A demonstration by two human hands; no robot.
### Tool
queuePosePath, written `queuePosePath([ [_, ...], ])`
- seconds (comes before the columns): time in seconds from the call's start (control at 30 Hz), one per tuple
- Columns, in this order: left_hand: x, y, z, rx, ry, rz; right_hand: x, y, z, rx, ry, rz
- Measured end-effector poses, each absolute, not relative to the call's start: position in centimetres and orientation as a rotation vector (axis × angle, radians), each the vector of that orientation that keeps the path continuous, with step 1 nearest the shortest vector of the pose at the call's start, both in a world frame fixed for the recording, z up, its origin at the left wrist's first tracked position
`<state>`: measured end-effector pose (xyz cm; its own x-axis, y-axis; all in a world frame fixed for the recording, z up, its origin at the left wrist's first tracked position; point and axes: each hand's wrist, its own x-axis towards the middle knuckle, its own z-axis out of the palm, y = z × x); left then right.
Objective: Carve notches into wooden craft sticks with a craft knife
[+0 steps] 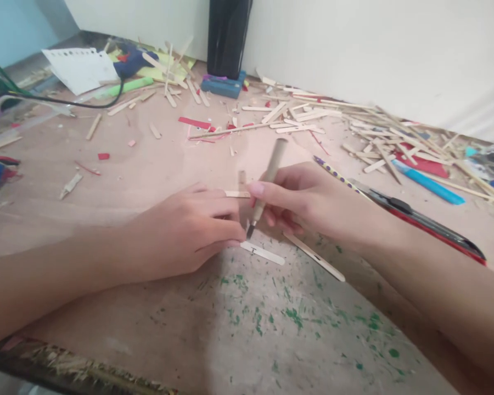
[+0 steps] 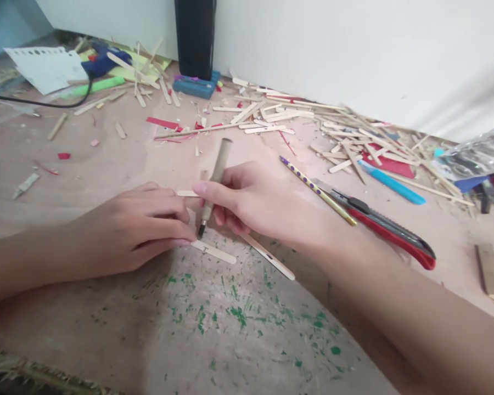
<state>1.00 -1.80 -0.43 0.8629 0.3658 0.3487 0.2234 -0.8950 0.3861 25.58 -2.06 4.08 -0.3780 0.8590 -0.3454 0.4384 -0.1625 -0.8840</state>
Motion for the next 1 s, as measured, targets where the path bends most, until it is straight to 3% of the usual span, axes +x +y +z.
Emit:
queuePosePath([
  [0.23, 1.1, -2.0, 0.0, 2.746, 0.470, 0.593, 27.9, -7.5, 4.1, -1.435, -1.589, 1.314],
  [0.43, 1.2, -1.9, 0.2, 2.750, 0.469, 0.604, 30.2, -9.5, 3.1, -1.426, -1.373, 1.484],
  [0.57, 1.2, -1.9, 0.1, 2.749, 0.472, 0.588, 30.7, -9.7, 3.4, -1.676, -1.282, 1.257],
  [0.8, 1.1, -1.8, 0.1, 2.732, 0.461, 0.567, 29.6, -10.4, 3.4, -1.685, -1.343, 1.175],
  [1.0, 1.1, -1.8, 0.0, 2.711, 0.462, 0.592, 29.3, -11.1, 3.5, -1.783, -1.400, 0.877],
])
